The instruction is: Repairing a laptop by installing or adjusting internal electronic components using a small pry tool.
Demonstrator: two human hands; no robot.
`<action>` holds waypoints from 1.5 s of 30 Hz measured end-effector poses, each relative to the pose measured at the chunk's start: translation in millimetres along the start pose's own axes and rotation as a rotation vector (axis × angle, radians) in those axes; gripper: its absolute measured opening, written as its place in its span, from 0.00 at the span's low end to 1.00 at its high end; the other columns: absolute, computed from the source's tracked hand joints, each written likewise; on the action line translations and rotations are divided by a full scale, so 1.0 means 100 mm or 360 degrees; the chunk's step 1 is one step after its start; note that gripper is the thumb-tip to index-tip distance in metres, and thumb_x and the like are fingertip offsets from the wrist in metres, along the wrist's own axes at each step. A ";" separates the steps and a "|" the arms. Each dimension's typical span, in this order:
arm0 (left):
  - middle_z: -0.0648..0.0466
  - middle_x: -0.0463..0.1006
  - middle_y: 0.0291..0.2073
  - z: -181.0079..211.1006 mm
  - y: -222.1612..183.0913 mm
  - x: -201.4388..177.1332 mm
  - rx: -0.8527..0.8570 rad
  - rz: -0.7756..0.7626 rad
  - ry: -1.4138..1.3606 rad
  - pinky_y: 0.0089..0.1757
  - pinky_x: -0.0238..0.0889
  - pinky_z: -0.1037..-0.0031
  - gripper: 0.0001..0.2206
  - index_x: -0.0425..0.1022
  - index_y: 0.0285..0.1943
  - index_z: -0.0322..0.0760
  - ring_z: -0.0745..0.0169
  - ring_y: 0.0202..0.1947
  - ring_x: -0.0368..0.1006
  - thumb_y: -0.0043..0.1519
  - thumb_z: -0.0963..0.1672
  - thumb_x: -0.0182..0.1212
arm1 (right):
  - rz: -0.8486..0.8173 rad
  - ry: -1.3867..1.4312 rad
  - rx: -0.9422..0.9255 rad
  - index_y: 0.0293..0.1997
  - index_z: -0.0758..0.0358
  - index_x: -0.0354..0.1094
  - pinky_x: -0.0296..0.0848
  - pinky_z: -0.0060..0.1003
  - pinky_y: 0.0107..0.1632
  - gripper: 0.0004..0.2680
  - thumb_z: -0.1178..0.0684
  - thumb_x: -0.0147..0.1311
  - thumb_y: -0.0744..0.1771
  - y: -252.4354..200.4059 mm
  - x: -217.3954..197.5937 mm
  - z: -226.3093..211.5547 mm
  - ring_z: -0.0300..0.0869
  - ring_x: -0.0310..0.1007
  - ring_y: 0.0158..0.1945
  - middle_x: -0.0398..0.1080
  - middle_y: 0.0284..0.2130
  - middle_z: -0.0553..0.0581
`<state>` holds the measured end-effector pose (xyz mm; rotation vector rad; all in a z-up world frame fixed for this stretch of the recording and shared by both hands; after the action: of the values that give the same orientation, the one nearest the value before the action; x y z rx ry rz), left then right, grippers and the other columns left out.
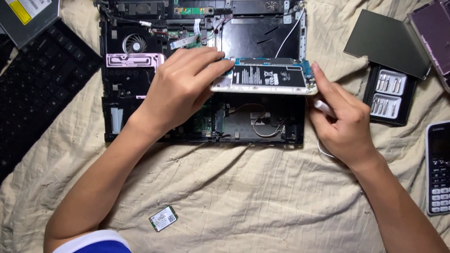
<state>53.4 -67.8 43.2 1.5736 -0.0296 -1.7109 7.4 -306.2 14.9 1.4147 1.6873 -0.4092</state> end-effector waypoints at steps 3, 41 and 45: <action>0.40 0.81 0.50 0.03 0.02 -0.01 0.0041 0.0034 0.0098 0.49 0.72 0.57 0.16 0.77 0.57 0.30 0.41 0.52 0.78 0.60 0.31 0.59 | -0.0008 0.0003 0.0004 0.76 0.70 0.59 0.61 0.35 0.39 0.25 0.72 0.50 0.66 0.00 0.01 0.02 0.41 0.54 0.29 0.64 0.32 0.56; 0.64 0.63 0.23 0.00 -0.14 0.09 -0.1124 0.0007 -0.1291 0.31 0.50 0.78 0.12 0.73 0.31 0.36 0.76 0.26 0.55 0.70 0.43 0.58 | -0.0213 0.0747 0.0476 0.44 0.63 0.73 0.53 0.26 0.30 0.04 0.58 0.57 0.67 -0.06 0.04 0.29 0.33 0.55 0.26 0.65 0.26 0.47; 0.58 0.81 0.24 -0.06 -0.13 0.13 -0.1262 -0.0083 -0.1383 0.30 0.63 0.81 0.15 0.77 0.29 0.36 0.75 0.26 0.73 0.69 0.46 0.56 | -0.0224 0.1163 0.0579 0.43 0.67 0.70 0.55 0.23 0.19 0.04 0.59 0.55 0.67 -0.03 0.05 0.34 0.30 0.56 0.18 0.62 0.18 0.46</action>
<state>52.6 -63.3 24.1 0.2179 0.2265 -1.9730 18.7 -328.1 -8.7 1.8600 2.3960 -0.3000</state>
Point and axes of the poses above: each hand's wrist, its own y-axis towards the middle knuckle, its own x-axis out of the palm, z = x × y, the point moved 9 cm from there along y, towards the middle knuckle
